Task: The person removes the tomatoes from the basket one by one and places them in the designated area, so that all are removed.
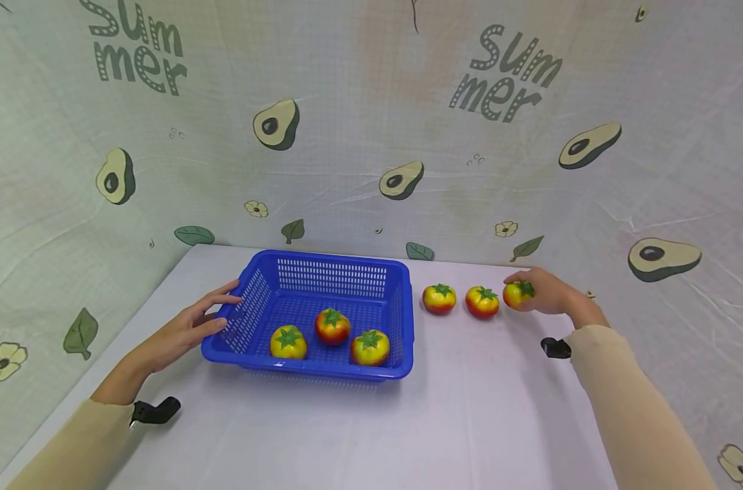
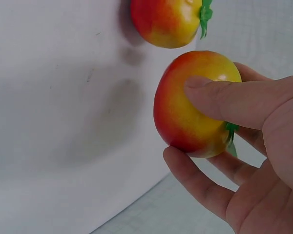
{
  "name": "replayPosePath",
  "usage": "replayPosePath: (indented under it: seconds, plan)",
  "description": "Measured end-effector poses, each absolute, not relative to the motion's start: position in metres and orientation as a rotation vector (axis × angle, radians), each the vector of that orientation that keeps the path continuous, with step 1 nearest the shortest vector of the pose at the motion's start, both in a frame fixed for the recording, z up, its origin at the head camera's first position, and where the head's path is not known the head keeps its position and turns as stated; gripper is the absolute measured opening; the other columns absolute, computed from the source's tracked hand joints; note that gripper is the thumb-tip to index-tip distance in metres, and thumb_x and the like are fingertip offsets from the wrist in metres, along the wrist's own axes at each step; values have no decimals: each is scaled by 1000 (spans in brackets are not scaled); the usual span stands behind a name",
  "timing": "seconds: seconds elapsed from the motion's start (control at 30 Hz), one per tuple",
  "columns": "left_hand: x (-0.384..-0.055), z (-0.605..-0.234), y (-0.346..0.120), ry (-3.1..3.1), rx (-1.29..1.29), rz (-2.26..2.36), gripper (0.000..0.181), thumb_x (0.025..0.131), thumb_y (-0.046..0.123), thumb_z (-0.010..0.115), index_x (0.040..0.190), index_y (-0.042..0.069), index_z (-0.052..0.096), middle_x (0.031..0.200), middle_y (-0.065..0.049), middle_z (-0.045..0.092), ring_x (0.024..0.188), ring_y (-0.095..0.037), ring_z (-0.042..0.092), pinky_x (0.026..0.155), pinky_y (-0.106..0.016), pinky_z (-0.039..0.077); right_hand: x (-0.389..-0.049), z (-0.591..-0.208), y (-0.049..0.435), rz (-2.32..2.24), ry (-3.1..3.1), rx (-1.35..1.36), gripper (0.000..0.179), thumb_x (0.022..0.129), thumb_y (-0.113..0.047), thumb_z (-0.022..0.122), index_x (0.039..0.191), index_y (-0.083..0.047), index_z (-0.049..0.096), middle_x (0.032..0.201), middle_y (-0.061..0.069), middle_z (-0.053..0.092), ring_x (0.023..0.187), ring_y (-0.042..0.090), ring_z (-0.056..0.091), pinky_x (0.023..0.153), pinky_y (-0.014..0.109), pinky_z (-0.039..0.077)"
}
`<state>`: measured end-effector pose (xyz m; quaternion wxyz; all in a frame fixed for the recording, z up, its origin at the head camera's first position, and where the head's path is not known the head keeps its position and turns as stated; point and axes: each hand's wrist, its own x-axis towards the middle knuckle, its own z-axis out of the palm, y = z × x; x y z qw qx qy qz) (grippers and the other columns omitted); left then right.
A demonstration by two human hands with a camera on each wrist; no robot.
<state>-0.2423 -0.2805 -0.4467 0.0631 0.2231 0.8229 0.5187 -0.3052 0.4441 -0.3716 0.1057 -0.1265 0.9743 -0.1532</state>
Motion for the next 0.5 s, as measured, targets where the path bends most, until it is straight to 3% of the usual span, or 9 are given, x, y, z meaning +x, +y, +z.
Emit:
replayPosePath:
  seconds: [0.5]
  plan:
    - [-242,-444,-279,2484,683,1566,46,110,22,57,155,14,50,179,-4,14,163,-46,8,122,-77,16,-306,-392,457,-478,2850,-339,54,95,-16,79,145,-6,62,149,36,48,132,60,41,105,84,36]
